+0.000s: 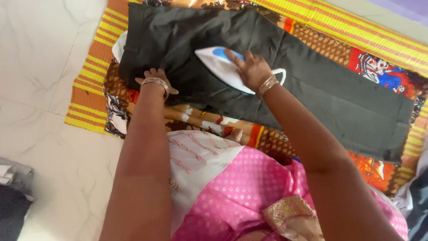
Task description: The person irons a pair of black trousers laid out on a patterned mat. They use a handheld electric iron to smooth the fabric, repeatedly adjusting and folding the trousers to iron different sections.
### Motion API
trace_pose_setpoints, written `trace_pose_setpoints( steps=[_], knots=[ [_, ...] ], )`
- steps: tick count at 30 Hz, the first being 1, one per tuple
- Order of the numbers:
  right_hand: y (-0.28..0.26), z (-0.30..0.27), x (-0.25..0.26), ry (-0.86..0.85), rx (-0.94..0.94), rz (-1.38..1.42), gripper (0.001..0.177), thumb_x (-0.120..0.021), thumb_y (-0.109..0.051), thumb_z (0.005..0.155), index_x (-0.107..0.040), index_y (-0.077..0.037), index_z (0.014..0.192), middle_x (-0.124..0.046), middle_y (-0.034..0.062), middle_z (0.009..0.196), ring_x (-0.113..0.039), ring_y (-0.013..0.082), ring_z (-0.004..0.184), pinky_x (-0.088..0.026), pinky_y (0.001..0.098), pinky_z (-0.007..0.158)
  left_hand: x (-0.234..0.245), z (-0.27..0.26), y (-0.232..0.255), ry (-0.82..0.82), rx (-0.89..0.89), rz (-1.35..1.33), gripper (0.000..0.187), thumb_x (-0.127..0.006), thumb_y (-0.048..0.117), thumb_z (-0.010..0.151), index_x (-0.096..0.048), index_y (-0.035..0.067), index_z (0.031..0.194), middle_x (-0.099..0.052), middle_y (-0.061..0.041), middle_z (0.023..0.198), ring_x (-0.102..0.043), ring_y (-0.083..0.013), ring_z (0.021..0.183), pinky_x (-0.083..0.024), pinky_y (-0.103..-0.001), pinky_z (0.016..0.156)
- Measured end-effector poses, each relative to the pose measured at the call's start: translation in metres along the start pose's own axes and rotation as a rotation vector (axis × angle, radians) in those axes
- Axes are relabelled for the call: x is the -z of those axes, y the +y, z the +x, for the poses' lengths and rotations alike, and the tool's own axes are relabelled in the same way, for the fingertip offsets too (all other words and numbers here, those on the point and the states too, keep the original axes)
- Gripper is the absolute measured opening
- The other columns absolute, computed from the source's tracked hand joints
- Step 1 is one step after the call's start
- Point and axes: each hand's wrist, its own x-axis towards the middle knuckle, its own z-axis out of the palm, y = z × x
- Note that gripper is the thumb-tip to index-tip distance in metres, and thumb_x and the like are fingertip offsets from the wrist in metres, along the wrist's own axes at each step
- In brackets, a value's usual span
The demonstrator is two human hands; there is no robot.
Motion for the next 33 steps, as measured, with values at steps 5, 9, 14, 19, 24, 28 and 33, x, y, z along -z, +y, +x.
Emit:
trace_pose_setpoints(
  steps=[5,9,14,19,24,28,33],
  knots=[
    [-0.025,-0.024,-0.005,0.142,0.155,0.037,0.079,-0.067,-0.023,0.097,-0.025,-0.040,0.162,-0.062,0.0169,0.114,-0.066,0.0356,0.098,-0.056,0.0478,0.087,-0.006,0.007,-0.008,0.041,0.118,-0.009,0.159,-0.095,0.070,0.053,0.009,0.017,0.161,0.017,-0.018,0.169,0.004,-0.0403,0.156,-0.023,-0.062,0.117],
    [-0.044,0.016,-0.002,0.215,-0.099,0.050,0.081,-0.064,-0.021,0.098,-0.021,-0.033,0.165,-0.061,0.0210,0.111,-0.066,0.0365,0.093,-0.055,0.0489,0.086,-0.004,0.003,-0.013,-0.031,0.157,-0.008,0.165,-0.092,0.073,0.054,0.018,0.019,0.164,0.019,-0.019,0.170,0.010,-0.0379,0.158,-0.012,-0.070,0.121],
    [-0.064,0.019,0.008,0.054,-0.018,0.059,0.078,-0.061,-0.023,0.099,-0.019,-0.033,0.164,-0.060,0.0235,0.116,-0.066,0.0381,0.094,-0.055,0.0492,0.085,-0.007,0.002,-0.014,-0.058,0.186,-0.012,0.166,-0.090,0.075,0.052,0.021,0.021,0.162,0.024,-0.016,0.169,0.015,-0.0357,0.158,-0.012,-0.076,0.117],
    [-0.081,-0.058,0.003,-0.046,0.079,0.086,0.082,-0.056,-0.007,0.096,-0.021,-0.038,0.163,-0.060,0.0227,0.117,-0.067,0.0361,0.098,-0.056,0.0470,0.088,-0.009,0.004,-0.013,-0.051,0.169,0.017,0.166,-0.091,0.075,0.052,0.018,0.019,0.163,0.021,-0.018,0.170,0.013,-0.0372,0.158,-0.013,-0.078,0.116],
    [-0.022,-0.093,-0.009,-0.184,-0.238,-0.023,0.090,-0.057,-0.007,0.095,-0.013,-0.040,0.166,-0.058,0.0230,0.118,-0.066,0.0363,0.102,-0.056,0.0477,0.090,-0.013,0.005,-0.018,-0.051,0.177,0.042,0.165,-0.090,0.076,0.053,0.018,0.021,0.163,0.021,-0.016,0.170,0.014,-0.0359,0.158,-0.012,-0.079,0.116],
    [0.062,-0.118,-0.010,-0.034,-0.667,-0.009,0.084,-0.062,-0.019,0.100,-0.013,-0.032,0.167,-0.056,0.0266,0.122,-0.067,0.0429,0.101,-0.056,0.0511,0.086,-0.013,0.008,-0.020,-0.039,0.174,0.041,0.164,-0.088,0.078,0.052,0.017,0.021,0.164,0.020,-0.015,0.171,0.012,-0.0358,0.158,-0.013,-0.079,0.116],
    [0.095,-0.181,-0.022,-0.007,-0.816,0.082,0.088,-0.065,-0.022,0.098,-0.013,-0.028,0.169,-0.055,0.0298,0.121,-0.065,0.0489,0.101,-0.055,0.0547,0.084,-0.016,0.013,-0.025,-0.034,0.165,0.050,0.162,-0.086,0.080,0.053,0.016,0.021,0.164,0.018,-0.015,0.171,0.011,-0.0364,0.158,-0.013,-0.079,0.115]
  ],
)
